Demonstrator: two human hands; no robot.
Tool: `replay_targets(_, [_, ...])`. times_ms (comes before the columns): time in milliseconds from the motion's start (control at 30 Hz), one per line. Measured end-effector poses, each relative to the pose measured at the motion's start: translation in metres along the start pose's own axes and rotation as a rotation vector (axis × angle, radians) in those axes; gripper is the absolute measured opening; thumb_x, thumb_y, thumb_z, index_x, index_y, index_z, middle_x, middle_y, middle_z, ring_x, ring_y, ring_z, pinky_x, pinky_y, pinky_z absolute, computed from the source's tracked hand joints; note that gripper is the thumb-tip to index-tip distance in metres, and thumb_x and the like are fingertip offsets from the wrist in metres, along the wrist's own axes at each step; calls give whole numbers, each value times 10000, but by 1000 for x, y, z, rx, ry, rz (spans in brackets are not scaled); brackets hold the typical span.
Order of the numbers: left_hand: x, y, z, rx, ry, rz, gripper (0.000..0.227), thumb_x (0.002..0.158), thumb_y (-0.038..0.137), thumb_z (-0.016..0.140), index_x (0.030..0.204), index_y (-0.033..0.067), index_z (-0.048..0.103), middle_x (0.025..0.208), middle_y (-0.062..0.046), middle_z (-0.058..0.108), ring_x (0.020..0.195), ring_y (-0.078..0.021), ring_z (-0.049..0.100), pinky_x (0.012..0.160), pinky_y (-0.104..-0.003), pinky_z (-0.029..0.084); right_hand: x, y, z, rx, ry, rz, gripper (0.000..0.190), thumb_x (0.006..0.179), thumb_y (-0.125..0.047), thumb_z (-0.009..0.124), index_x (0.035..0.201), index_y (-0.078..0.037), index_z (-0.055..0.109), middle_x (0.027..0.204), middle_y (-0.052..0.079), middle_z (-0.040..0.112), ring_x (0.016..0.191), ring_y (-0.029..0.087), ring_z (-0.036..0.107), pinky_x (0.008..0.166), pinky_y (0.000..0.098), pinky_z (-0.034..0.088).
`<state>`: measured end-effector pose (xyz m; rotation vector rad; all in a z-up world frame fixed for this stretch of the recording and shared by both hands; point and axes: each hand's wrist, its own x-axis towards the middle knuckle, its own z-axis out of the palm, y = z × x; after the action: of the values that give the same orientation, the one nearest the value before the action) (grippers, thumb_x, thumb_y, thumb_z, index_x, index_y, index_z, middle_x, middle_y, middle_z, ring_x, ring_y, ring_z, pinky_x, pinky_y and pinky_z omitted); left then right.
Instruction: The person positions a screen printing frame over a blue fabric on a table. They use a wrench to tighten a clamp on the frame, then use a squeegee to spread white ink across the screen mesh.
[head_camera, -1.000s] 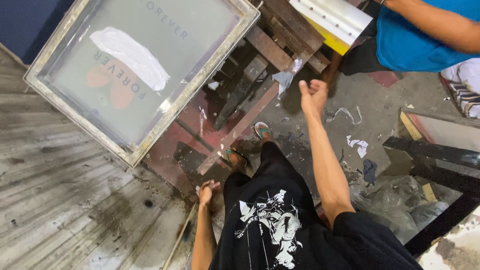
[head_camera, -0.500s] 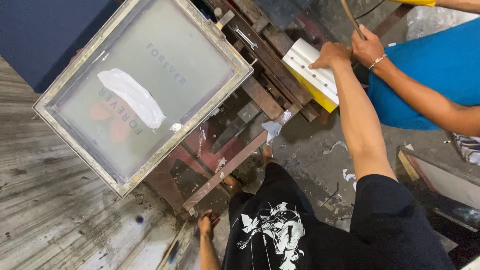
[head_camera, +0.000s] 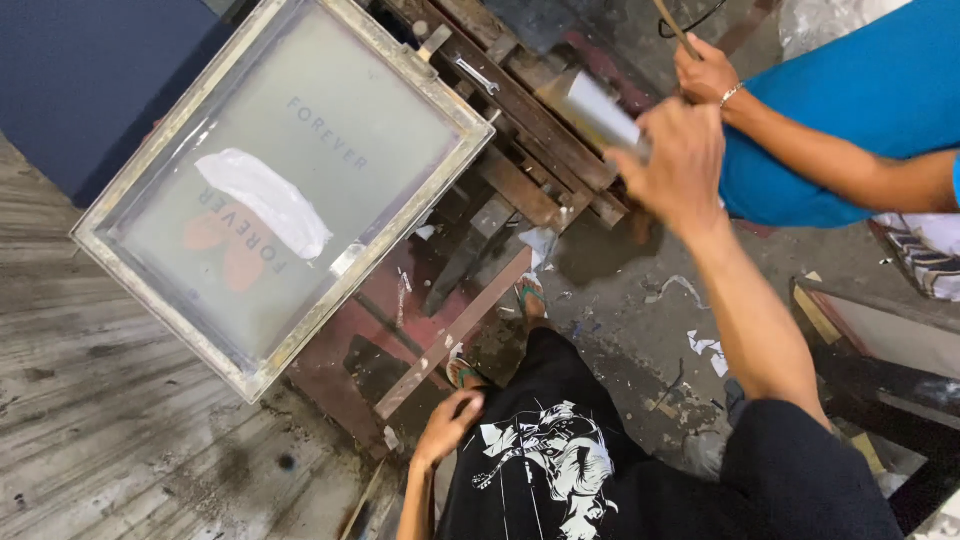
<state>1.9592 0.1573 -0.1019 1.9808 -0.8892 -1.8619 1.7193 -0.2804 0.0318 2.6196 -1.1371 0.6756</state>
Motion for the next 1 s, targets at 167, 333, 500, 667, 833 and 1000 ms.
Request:
replay_targets(167, [-63,122,-16,-503,-24,767,767,871,492,719,1438,51,451,1259,-178,684,1112,-262,701,988,-424,566,-72,-147,-67,-96,509,-322,201,972,-104,726,780,-135,677,768,31,598,697,233,533,785,448,315])
replay_targets(333, [-98,96,-8,-847,345,954,800,824,222,831,1441,-69,414,1327,-215,615,1136,-194,618,983,-419,560,-101,-247,-107,31,745,-435,124,912,-75,840,885,-191,804,905,1,758,823,184,679,878,488,307])
replay_targets(500, [-141,87,-20,-1221,365,1063,338,809,31,742,1102,-130,694,902,-245,751,695,-304,751,553,-437,652,-128,-284,-95,99,594,-367,220,944,-178,749,1158,-204,705,1108,58,531,778,219,583,880,481,364])
replay_targets(667, [-156,65,-39,-1091,464,1150,323,828,84,722,1094,-99,721,850,-235,749,716,-258,750,638,-425,658,-138,-288,-84,311,635,-33,554,927,-279,813,1296,-77,453,1332,161,429,1174,319,462,1001,443,364])
replay_targets(833, [-158,54,-53,-1101,533,1127,272,829,55,725,1047,-109,718,766,-246,731,668,-290,728,583,-416,624,-173,-221,10,606,329,373,423,861,37,814,1180,11,538,1133,134,516,940,315,577,799,380,473])
replay_targets(1000, [-155,65,-58,-1123,599,1056,306,844,92,715,1113,-52,687,813,-193,748,672,-270,747,608,-406,643,-214,-102,176,600,31,1204,472,883,-437,860,1114,-71,672,1044,221,699,1041,390,695,879,470,549])
